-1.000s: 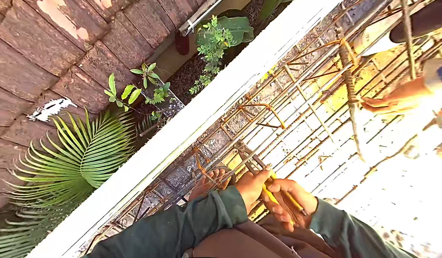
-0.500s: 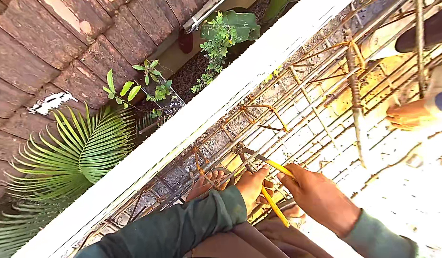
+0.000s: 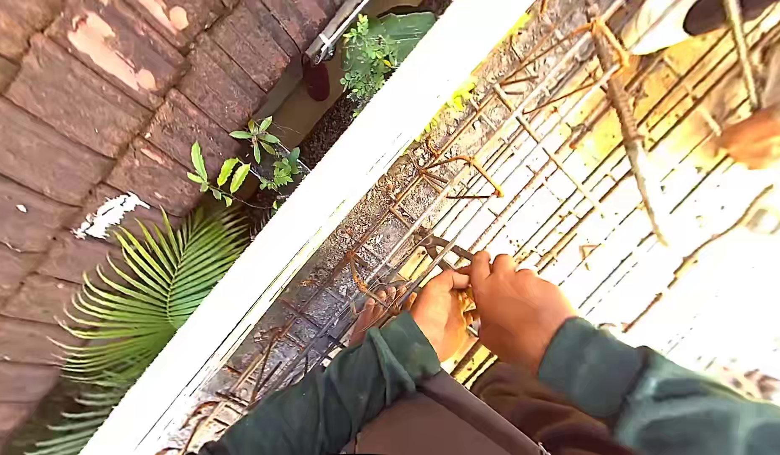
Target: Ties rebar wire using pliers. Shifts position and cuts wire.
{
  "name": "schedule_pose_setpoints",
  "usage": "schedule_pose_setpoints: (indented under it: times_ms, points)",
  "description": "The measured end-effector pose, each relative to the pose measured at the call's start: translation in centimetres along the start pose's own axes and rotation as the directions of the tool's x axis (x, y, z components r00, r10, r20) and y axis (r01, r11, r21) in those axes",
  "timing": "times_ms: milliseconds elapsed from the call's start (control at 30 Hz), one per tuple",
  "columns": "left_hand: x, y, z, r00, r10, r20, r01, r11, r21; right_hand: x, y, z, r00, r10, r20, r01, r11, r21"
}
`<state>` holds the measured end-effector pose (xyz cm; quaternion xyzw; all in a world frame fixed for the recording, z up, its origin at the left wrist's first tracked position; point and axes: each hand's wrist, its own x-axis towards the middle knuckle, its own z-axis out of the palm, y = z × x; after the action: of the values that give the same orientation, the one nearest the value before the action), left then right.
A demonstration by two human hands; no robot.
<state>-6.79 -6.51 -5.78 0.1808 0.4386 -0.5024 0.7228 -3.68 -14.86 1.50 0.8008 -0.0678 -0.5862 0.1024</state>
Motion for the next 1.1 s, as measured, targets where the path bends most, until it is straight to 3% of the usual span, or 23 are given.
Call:
schedule_pose_setpoints:
  times_ms: [100, 167, 333, 467, 500, 567, 600, 633, 667, 700, 733, 767, 833, 900, 967, 1000, 1033, 1100]
  points:
    - [-0.3, -0.3, -0.6, 0.998, 0.048, 0.051, -0.049, 0.999, 0.017, -0.1, 0.9, 0.7, 0.997, -0.006, 0.081, -0.017, 0.959, 0.283]
    - [0.3, -0.4, -0.8, 0.999, 0.021, 0.028, -0.023, 0.996, 0.087, 0.8, 1.4, 2.9, 1.000, -0.005, 0.031, -0.006, 0.947, 0.322]
    - [2.8, -1.2, -0.7, 0.998, -0.054, -0.011, 0.055, 0.955, 0.290, 4.0, 4.6, 5.9, 0.995, -0.069, -0.073, 0.083, 0.974, 0.212]
    - [2.6, -0.8, 0.5, 0.997, -0.029, 0.073, 0.001, 0.929, 0.370, 3.8, 6.2, 5.3, 0.902, -0.079, -0.424, 0.109, 0.993, 0.049]
    - [2.2, -0.7, 0.6, 0.996, -0.033, 0.087, -0.002, 0.929, 0.369, 2.8, 5.6, 4.0, 0.939, -0.066, -0.338, 0.094, 0.993, 0.066]
    - [1.1, -0.7, 0.5, 0.997, -0.038, 0.069, 0.008, 0.919, 0.395, 1.4, 4.4, 1.3, 0.997, -0.067, 0.040, 0.052, 0.954, 0.295]
    - [1.0, -0.4, 0.4, 0.997, -0.050, 0.060, 0.020, 0.904, 0.428, 2.0, 4.8, 1.2, 0.982, -0.112, 0.149, 0.025, 0.870, 0.493]
    - [1.0, -0.1, 0.2, 0.998, -0.046, 0.036, 0.024, 0.886, 0.464, 3.0, 5.6, 2.3, 0.957, -0.201, 0.208, -0.014, 0.687, 0.726]
    - [1.1, -0.2, 0.1, 1.000, -0.027, -0.016, 0.031, 0.869, 0.494, 3.9, 6.2, 4.3, 0.914, -0.325, 0.241, -0.098, 0.400, 0.911]
    - [1.3, -0.5, 0.0, 0.997, -0.022, -0.068, 0.054, 0.851, 0.522, 4.7, 6.6, 6.5, 0.853, -0.454, 0.258, -0.211, 0.153, 0.965]
    - [1.6, -0.7, 0.0, 0.994, -0.037, -0.107, 0.089, 0.834, 0.544, 5.2, 7.0, 8.1, 0.809, -0.529, 0.257, -0.289, 0.022, 0.957]
    - [1.8, -0.6, 0.2, 0.990, -0.043, -0.136, 0.113, 0.816, 0.566, 5.7, 7.2, 8.6, 0.799, -0.545, 0.252, -0.307, -0.009, 0.952]
    - [2.0, -0.3, 0.4, 0.986, -0.046, -0.159, 0.129, 0.816, 0.563, 5.5, 7.4, 7.5, 0.859, -0.440, 0.262, -0.224, 0.137, 0.965]
    - [2.4, -0.2, 0.9, 0.990, -0.038, -0.136, 0.103, 0.855, 0.508, 4.1, 7.5, 5.1, 0.959, -0.233, 0.162, -0.018, 0.521, 0.853]
    - [2.2, 0.1, 1.8, 0.991, 0.002, -0.133, 0.062, 0.878, 0.475, 1.3, 6.6, 2.9, 0.987, -0.136, -0.086, 0.161, 0.843, 0.513]
    - [1.9, 0.3, 2.2, 0.990, 0.023, -0.139, 0.044, 0.889, 0.456, -0.2, 5.5, 2.5, 0.963, -0.124, -0.239, 0.193, 0.938, 0.290]
    - [1.5, 0.4, 2.6, 0.989, 0.044, -0.141, 0.022, 0.899, 0.438, -1.1, 4.5, 2.9, 0.886, -0.144, -0.441, 0.197, 0.977, 0.076]
    - [0.6, 0.5, 2.9, 0.987, 0.106, -0.123, -0.040, 0.895, 0.445, -0.6, 3.2, 3.8, 0.671, -0.223, -0.707, 0.096, 0.972, -0.215]
